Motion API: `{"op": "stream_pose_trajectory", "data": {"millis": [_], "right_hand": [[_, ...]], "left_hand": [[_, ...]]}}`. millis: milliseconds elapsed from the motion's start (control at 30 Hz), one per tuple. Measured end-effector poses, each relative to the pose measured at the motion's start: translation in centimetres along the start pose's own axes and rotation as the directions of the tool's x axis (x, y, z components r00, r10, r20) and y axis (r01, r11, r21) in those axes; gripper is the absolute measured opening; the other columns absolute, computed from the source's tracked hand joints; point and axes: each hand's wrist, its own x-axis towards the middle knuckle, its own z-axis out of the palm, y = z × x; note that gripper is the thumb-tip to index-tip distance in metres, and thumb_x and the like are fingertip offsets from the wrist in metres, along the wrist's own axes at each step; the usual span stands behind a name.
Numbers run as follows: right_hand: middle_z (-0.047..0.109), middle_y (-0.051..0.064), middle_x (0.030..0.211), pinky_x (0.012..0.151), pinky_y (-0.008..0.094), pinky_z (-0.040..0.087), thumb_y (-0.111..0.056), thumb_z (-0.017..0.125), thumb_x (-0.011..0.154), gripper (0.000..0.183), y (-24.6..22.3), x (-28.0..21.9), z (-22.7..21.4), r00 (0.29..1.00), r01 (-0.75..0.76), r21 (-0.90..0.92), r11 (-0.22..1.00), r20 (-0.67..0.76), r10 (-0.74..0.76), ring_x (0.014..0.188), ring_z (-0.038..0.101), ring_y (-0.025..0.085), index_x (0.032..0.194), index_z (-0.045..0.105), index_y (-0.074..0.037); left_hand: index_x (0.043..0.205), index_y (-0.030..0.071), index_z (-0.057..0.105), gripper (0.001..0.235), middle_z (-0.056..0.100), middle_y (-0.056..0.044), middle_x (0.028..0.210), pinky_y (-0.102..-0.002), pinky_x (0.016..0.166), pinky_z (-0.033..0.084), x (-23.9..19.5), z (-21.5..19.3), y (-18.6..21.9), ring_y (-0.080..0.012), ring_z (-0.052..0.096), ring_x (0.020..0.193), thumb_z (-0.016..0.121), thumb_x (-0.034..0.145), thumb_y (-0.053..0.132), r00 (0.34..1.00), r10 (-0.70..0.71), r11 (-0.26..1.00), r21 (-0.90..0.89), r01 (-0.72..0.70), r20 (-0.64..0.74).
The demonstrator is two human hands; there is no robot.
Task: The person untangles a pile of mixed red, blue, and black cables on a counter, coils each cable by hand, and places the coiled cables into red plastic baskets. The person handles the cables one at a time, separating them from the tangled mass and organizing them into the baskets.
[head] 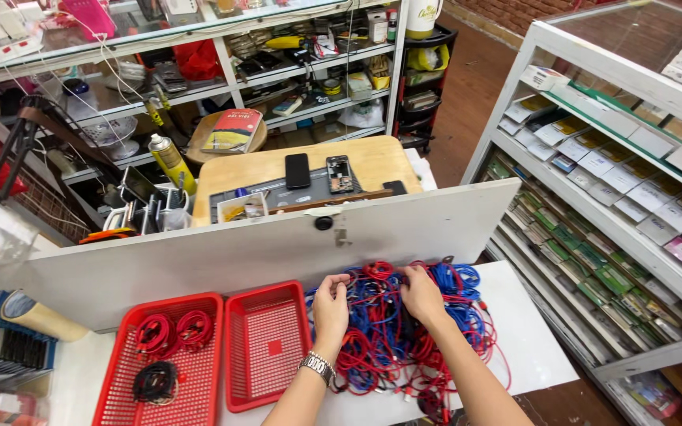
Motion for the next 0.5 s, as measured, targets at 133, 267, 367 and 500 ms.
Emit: {"op": "stream_pose_trajectory", "data": {"millis": [133,267,367,500], "right_hand": [[0.064,0.021,0.123,0.080,0.049,0.054,-0.015,0.070,0.077,0.021,2.3,-1.8,-3.3,0.988,0.111,-0.050,0.993,0.113,-0.105,0.099,0.065,0.042,0.096,0.070,-0.008],[0.071,0.024,0.094,0.080,0.054,0.051,-0.025,0.060,0.101,0.021,0.9,-0.3,-8.9,0.975,-0.013,-0.031,0.999,0.222,0.019,0.093,0.067,0.044,0.108,0.058,-0.005],[0.072,0.022,0.088,0.074,0.051,0.054,-0.022,0.061,0.098,0.020,-1.2,1.0,-14.4,0.984,0.160,0.098,0.982,0.068,-0.167,0.084,0.069,0.043,0.104,0.058,-0.003],[0.073,0.019,0.088,0.072,0.046,0.055,-0.022,0.062,0.099,0.020,-4.2,2.4,-22.0,0.974,0.210,0.144,0.967,-0.112,-0.195,0.081,0.072,0.037,0.104,0.059,-0.003]], "left_hand": [[0.108,0.005,0.071,0.020,0.080,-0.007,0.105,-0.030,0.087,0.055,-1.4,3.3,-0.2,-0.0163,0.074,0.098,0.055,0.099,0.014,0.998,0.057,0.998,-0.041,-0.056,0.026],[0.117,0.008,0.071,0.026,0.073,-0.013,0.118,-0.038,0.098,0.048,-1.9,5.0,-1.4,-0.0273,0.066,0.114,0.060,0.095,0.017,0.981,0.187,0.970,0.146,-0.194,0.059],[0.131,0.010,0.066,0.041,0.062,-0.017,0.134,-0.043,0.105,0.041,-1.4,5.7,-2.5,-0.0346,0.055,0.126,0.063,0.090,0.017,0.949,0.281,0.913,0.264,-0.311,0.145],[0.137,0.015,0.061,0.048,0.065,-0.014,0.135,-0.039,0.105,0.044,-1.0,5.7,-3.8,-0.0281,0.060,0.126,0.064,0.090,0.023,0.942,0.056,0.900,0.391,-0.190,0.330]]}}
